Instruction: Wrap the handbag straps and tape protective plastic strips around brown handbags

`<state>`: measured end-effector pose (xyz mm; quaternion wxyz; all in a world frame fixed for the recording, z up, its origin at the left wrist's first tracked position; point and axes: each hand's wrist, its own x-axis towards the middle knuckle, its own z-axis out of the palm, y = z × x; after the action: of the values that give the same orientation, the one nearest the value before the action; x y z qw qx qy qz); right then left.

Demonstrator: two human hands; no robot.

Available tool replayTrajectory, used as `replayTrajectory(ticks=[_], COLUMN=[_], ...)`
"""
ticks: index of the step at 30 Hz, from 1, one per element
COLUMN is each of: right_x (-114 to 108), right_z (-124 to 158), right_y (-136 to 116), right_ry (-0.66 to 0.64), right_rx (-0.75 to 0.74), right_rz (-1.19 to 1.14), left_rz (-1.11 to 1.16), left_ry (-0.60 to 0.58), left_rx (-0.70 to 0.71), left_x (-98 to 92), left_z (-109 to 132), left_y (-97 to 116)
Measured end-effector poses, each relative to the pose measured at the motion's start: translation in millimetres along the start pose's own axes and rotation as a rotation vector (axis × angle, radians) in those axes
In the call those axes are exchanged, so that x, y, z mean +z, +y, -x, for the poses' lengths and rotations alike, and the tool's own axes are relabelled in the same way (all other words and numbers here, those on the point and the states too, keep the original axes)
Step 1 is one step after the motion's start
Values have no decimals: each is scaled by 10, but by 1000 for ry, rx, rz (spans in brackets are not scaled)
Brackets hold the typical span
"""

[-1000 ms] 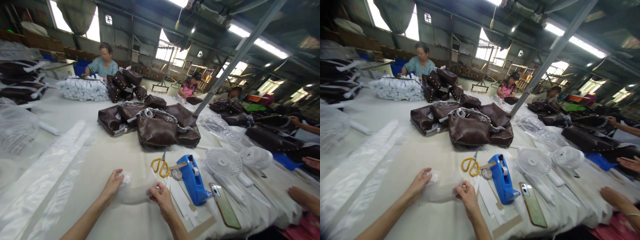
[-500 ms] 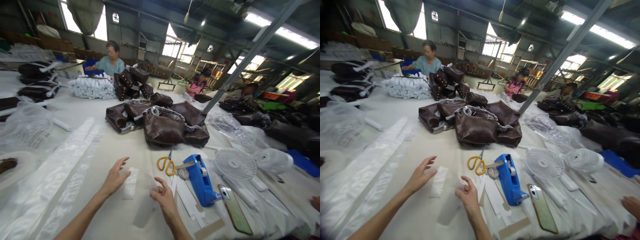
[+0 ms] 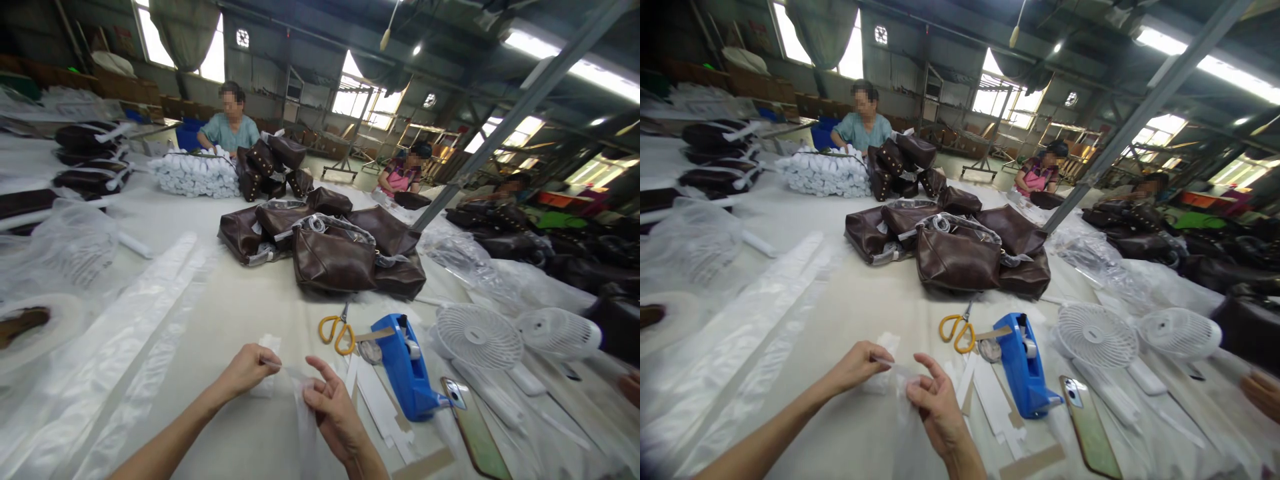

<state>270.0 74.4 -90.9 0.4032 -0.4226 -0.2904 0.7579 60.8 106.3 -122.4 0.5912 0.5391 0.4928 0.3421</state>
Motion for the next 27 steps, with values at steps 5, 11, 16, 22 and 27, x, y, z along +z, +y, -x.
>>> replayTrajectory(ticks=[5,11,16,22,27], right_x=[29,-17,-42,-52,-61], right_z=[-97,-202,-256,-274,-263], right_y=[-32,150,269,420,523], right_ry=[175,274,316,405,404], right_rx=[-160,-209,-231,-289,-299], right_rz=[-42,84,116,99,71], left_rz=[182,593,648,488,546], left_ry=[-153,-212,-234,-123,-80], left_rx=[-82,-275,-220,-155,-133], left_x=[277,410,506,711,803], left_z=[169,277,279,322,393], left_y=[-26,3,-99,-196,-343])
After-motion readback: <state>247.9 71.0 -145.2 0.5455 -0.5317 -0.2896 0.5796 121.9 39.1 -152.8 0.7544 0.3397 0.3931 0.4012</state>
